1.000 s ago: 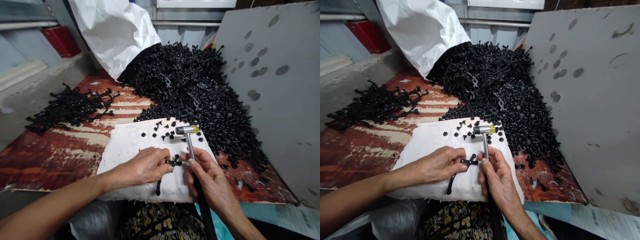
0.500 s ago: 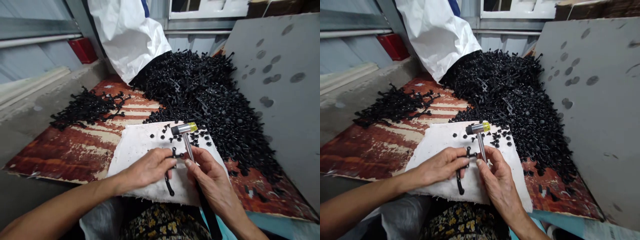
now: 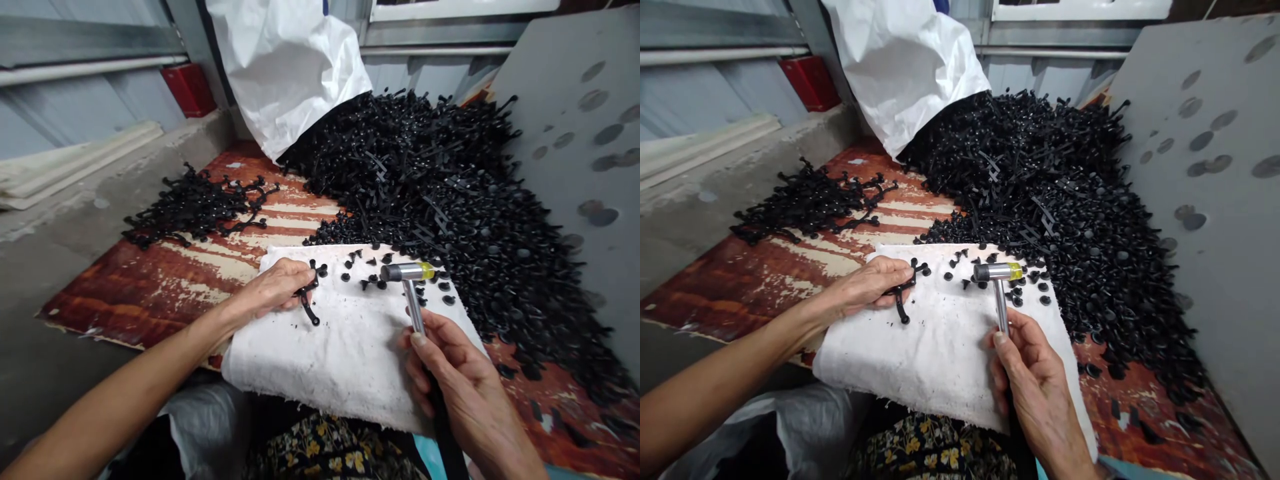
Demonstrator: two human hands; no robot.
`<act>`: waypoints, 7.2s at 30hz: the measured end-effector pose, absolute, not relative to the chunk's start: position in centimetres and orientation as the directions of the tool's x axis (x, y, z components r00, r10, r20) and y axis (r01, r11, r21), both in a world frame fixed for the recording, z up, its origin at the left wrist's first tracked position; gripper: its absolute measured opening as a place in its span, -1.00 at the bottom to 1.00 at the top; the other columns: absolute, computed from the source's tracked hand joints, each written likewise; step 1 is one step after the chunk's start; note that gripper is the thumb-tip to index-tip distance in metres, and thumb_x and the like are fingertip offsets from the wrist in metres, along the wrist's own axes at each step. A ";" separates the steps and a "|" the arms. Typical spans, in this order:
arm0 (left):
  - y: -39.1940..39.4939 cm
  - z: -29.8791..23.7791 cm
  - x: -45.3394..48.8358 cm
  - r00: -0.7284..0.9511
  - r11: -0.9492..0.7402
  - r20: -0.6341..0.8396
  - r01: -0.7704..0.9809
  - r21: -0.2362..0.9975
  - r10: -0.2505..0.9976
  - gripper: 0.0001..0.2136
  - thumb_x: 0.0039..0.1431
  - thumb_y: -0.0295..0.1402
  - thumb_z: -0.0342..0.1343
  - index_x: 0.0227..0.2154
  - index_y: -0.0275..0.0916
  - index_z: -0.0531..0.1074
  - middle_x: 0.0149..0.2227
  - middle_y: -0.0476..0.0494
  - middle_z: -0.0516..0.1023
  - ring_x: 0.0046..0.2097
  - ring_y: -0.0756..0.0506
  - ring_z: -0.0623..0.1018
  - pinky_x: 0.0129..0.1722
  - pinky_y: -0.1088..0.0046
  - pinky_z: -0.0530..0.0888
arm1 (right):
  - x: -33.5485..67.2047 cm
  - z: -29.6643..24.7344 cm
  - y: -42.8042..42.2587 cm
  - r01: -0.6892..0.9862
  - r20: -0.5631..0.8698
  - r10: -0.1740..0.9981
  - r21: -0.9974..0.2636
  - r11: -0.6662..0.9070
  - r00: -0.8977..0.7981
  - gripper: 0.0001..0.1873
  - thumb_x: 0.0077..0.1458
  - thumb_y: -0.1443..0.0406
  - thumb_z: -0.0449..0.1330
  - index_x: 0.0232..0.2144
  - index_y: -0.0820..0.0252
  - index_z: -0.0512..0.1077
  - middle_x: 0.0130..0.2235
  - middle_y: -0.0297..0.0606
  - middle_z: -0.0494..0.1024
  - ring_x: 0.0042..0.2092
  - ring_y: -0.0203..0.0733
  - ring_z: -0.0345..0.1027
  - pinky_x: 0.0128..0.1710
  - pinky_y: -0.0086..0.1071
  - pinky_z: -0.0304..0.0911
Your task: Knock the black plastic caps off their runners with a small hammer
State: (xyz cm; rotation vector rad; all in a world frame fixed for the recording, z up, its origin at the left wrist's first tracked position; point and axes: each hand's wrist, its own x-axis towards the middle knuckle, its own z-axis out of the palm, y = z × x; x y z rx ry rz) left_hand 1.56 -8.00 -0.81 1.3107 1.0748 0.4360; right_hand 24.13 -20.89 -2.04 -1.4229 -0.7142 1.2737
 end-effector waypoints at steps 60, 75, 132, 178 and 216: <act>-8.3 -0.1 2.5 0.334 0.371 -0.461 0.300 0.879 0.822 -0.69 0.19 -0.26 0.03 -0.61 -0.33 0.35 -0.64 -0.02 0.39 -0.77 0.19 0.15 -0.80 0.67 -0.03 | 24.3 -2.3 -21.2 -0.189 -0.325 0.914 -0.940 -0.283 0.242 -0.53 -0.04 0.02 0.33 -0.13 0.06 0.38 -0.52 -0.44 0.41 -0.65 -0.43 0.07 -0.79 -0.59 0.07; -8.5 0.1 3.0 0.285 0.380 -0.480 0.341 0.860 0.830 -0.69 0.24 -0.38 -0.06 -0.62 -0.32 0.34 -0.65 -0.01 0.41 -0.80 0.18 0.13 -0.81 0.65 -0.05 | 24.3 -2.1 -21.4 -0.177 -0.331 0.912 -0.939 -0.294 0.241 -0.49 -0.05 0.00 0.33 -0.10 0.06 0.38 -0.53 -0.44 0.41 -0.65 -0.41 0.08 -0.79 -0.58 0.07; -7.1 -1.3 1.6 0.337 0.295 -0.474 0.463 0.836 0.813 -0.80 0.03 -0.32 0.05 -0.65 -0.22 0.31 -0.78 0.05 0.22 -0.79 0.10 0.10 -0.79 0.56 -0.09 | 22.6 0.0 -16.4 0.706 0.488 0.839 -0.505 0.496 -0.240 -0.38 0.18 0.51 -0.09 0.28 0.19 0.19 -0.37 -0.19 0.44 -0.40 -0.17 0.37 -0.41 -0.31 0.38; -11.0 1.9 3.4 0.394 0.019 -0.180 0.380 0.925 0.901 -0.71 0.01 -0.17 0.23 -0.29 -0.25 0.40 -0.44 0.00 0.45 -0.44 0.03 0.41 -0.51 0.58 0.29 | 21.4 -0.3 -16.2 -0.152 -0.180 0.981 -0.974 -0.167 0.076 -0.62 0.00 0.18 0.26 -0.11 0.16 0.40 -0.58 -0.56 0.28 -0.70 -0.45 0.01 -0.83 -0.58 0.01; -10.4 1.2 6.3 0.271 0.527 -0.483 -0.122 0.841 0.833 -0.80 0.08 -0.54 0.17 -0.48 -0.24 0.24 -0.64 0.17 0.28 -0.74 0.18 0.17 -0.81 0.73 0.10 | 21.7 -1.1 -17.2 -0.090 -0.178 0.982 -0.981 -0.171 0.068 -0.59 0.08 0.12 0.23 -0.05 0.15 0.39 -0.56 -0.53 0.29 -0.70 -0.46 0.03 -0.80 -0.58 0.02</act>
